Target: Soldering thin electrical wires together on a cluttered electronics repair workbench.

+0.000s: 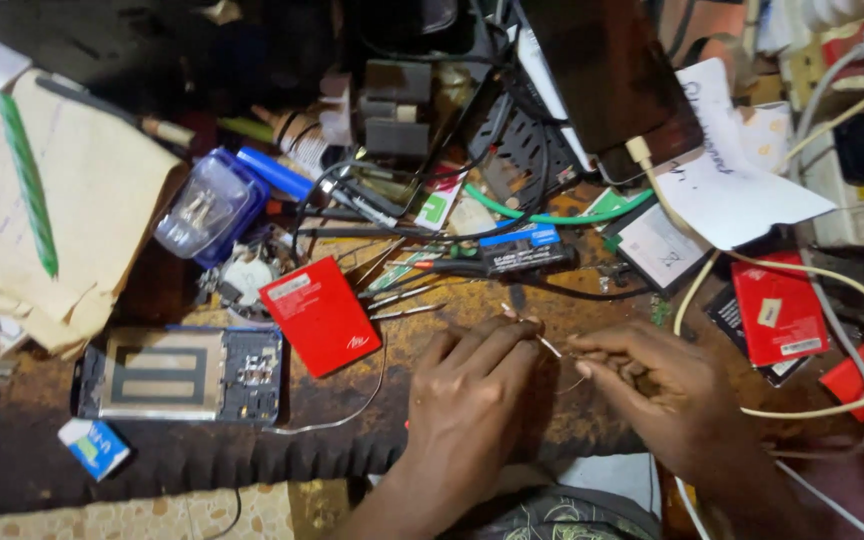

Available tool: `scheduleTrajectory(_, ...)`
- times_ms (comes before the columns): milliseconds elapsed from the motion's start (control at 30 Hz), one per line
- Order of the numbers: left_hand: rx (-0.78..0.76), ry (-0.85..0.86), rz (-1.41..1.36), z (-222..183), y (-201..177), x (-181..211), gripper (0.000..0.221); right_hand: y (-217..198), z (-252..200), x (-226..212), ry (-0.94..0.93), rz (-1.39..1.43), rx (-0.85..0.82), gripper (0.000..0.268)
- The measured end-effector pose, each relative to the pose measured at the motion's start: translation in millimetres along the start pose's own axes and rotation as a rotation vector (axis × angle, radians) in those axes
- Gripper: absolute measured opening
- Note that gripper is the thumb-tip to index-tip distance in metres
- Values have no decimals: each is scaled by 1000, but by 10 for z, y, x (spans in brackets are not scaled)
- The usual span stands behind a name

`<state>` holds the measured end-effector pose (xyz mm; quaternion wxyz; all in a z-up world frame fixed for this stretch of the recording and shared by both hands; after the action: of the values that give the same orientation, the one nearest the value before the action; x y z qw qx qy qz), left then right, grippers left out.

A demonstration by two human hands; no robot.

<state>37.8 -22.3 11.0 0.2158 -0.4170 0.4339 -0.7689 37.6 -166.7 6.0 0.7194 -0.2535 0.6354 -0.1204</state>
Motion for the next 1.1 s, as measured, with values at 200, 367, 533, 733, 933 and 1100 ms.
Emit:
scheduleTrajectory(200,-105,0,-31,-4,43,-33,101,-23,41,-9,22,1,-64,10)
scheduleTrajectory(367,9,-23,-4,38,7,-24,54,28,61,-59,-40,-113,-111,7)
scheduleTrajectory(533,75,-23,22,50,-30,-30,13,61,43,-4,-24,-151,-141,9)
scheduleTrajectory(733,49,-11,26,43,-15,-27,18,85,20,-21,-92,-170,-116,9)
scheduleTrajectory(933,-24,14,12,10,17,-30,88,104,25,-75,-153,-233,-110,8)
scheduleTrajectory(1100,10,11,-7,4,-6,-40,74,125,47,-101,-146,-245,-133,7)
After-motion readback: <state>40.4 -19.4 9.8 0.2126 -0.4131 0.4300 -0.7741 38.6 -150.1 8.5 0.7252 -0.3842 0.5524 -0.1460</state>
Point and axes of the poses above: each hand's wrist, its own z-axis towards the middle knuckle, its own y-axis out of the palm, x = y × z, the point moved 5 cm from there along z, towards the middle knuckle, and after that the axes turned 8 degrees about z, right-handed, at the moved point
